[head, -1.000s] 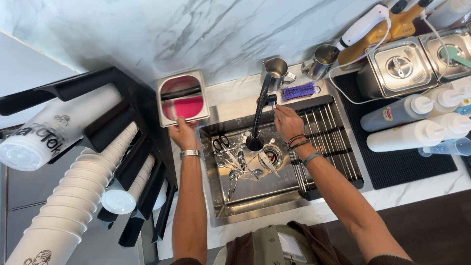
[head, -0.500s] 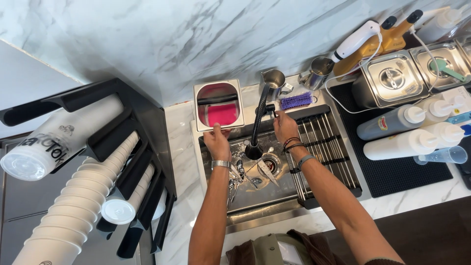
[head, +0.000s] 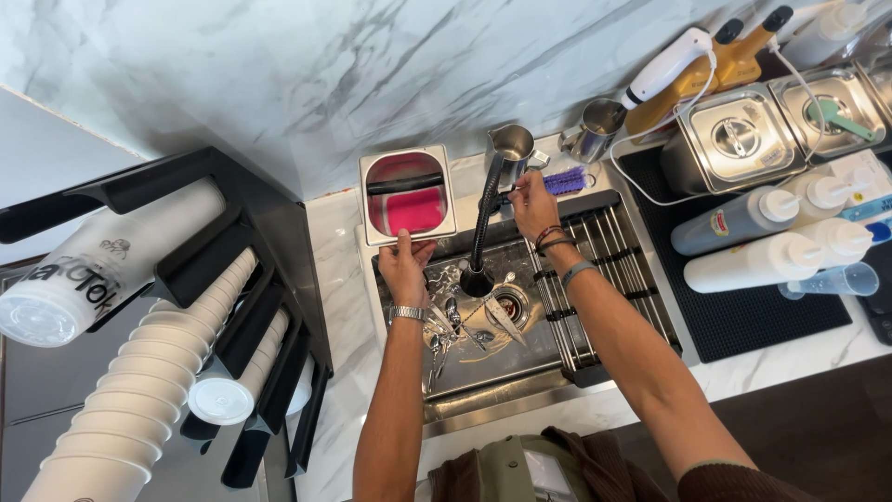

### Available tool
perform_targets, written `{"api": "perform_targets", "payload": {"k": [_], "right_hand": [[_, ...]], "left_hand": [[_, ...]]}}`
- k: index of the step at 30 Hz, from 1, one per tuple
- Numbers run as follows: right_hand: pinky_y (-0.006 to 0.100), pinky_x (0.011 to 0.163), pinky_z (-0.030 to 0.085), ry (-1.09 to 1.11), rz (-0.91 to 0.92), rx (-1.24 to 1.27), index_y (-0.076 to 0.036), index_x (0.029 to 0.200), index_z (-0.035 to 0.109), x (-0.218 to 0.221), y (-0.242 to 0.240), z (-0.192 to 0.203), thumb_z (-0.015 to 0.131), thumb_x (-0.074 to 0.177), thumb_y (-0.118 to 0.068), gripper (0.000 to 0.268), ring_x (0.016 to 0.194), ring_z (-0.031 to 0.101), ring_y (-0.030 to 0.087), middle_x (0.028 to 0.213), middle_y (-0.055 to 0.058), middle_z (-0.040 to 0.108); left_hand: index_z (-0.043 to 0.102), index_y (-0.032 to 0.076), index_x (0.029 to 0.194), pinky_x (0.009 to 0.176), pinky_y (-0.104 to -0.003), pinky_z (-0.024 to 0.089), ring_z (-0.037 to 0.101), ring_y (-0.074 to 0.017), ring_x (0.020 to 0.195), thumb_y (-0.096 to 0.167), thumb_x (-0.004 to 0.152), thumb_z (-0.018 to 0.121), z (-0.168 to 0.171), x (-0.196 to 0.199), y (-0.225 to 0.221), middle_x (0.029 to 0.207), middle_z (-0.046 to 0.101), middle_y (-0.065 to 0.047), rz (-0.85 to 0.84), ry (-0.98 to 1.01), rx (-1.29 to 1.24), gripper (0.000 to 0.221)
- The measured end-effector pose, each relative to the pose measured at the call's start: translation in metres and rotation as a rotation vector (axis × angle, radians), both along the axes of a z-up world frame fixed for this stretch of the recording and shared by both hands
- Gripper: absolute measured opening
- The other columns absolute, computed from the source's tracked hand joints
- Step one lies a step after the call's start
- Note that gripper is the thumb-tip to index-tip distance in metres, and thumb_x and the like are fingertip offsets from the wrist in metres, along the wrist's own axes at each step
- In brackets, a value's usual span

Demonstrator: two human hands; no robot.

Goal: Washing a milk pitcher, drying it thoroughly with a cloth, and scrubbing the sink and faucet with a sponge.

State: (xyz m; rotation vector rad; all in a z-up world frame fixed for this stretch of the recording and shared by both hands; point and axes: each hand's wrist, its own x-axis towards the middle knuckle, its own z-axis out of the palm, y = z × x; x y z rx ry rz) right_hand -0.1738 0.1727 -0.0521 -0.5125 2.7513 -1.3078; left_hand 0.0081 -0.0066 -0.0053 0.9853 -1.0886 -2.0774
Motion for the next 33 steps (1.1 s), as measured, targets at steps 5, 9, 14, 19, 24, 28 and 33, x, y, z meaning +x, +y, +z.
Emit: {"api": "perform_targets", "payload": {"k": [5,9,14,19,24,28,33], "right_hand": [[0.05,0.086,0.055,-0.093,0.039,-0.026,-0.017,0.116,0.054,0.044,0.018,-0.018,0.06,0.099,-0.023,0.018,0.1,0.072,0.034,0.102,0.011,0.077],[0.047,0.085,0.057,-0.192,0.055,0.007,-0.018,0.113,0.061,0.087,0.03,-0.024,0.057,0.099,-0.017,0.015,0.095,0.074,0.03,0.095,0.008,0.078],[0.044,0.088,0.059,-0.436,0.239,0.372,-0.022,0.108,0.071,0.103,0.034,-0.1,0.065,0.092,-0.029,0.018,0.103,0.074,0.029,0.098,0.004,0.078],[0.048,0.085,0.061,-0.58,0.234,0.582,-0.009,0.099,0.076,0.12,0.005,-0.091,0.061,0.092,-0.03,0.027,0.101,0.075,0.035,0.096,0.016,0.079],[0.046,0.078,0.062,-0.68,0.084,0.675,-0.004,0.091,0.076,0.105,-0.035,-0.187,0.065,0.088,-0.035,0.034,0.086,0.076,0.035,0.084,0.02,0.076],[0.038,0.068,0.059,-0.141,0.32,0.779,-0.005,0.097,0.065,0.114,-0.04,-0.197,0.067,0.091,-0.021,0.017,0.068,0.069,0.024,0.069,0.012,0.07],[0.051,0.078,0.06,-0.469,0.272,0.526,0.002,0.111,0.061,0.126,-0.031,-0.166,0.063,0.095,-0.031,0.037,0.085,0.073,0.04,0.086,0.025,0.073]], "left_hand": [[0.049,0.011,0.103,0.077,-0.033,0.064,0.079,-0.0221,0.077,0.037,0.104,0.061,-0.005,0.011,-0.007,0.088,0.075,-0.016,-0.107,-0.013,0.009,0.029],[0.052,0.013,0.104,0.078,-0.033,0.063,0.078,-0.0224,0.08,0.035,0.103,0.063,-0.008,0.033,-0.005,0.095,0.076,-0.016,-0.174,-0.051,-0.003,0.024],[0.059,0.015,0.1,0.065,-0.023,0.059,0.075,-0.0156,0.07,0.018,0.094,0.062,-0.042,0.08,0.018,0.087,0.076,-0.011,-0.288,-0.342,-0.014,0.007],[0.066,0.011,0.093,0.06,-0.029,0.058,0.075,-0.0204,0.065,0.01,0.09,0.063,-0.098,0.118,0.06,0.079,0.076,-0.014,-0.47,-0.509,-0.147,0.004],[0.062,0.02,0.109,0.082,-0.044,0.057,0.072,-0.0327,0.1,0.024,0.096,0.054,-0.137,0.126,0.088,0.098,0.072,-0.009,-1.065,-0.894,-0.686,0.015],[0.054,0.018,0.124,0.101,-0.051,0.052,0.063,-0.0403,0.121,0.023,0.097,0.053,-0.157,0.123,0.091,0.122,0.06,-0.015,-1.249,-0.927,-0.803,0.027],[0.06,0.017,0.123,0.099,-0.049,0.053,0.066,-0.0368,0.117,0.021,0.096,0.053,-0.17,0.131,0.088,0.115,0.069,-0.014,-1.275,-0.851,-0.741,0.028]]}}
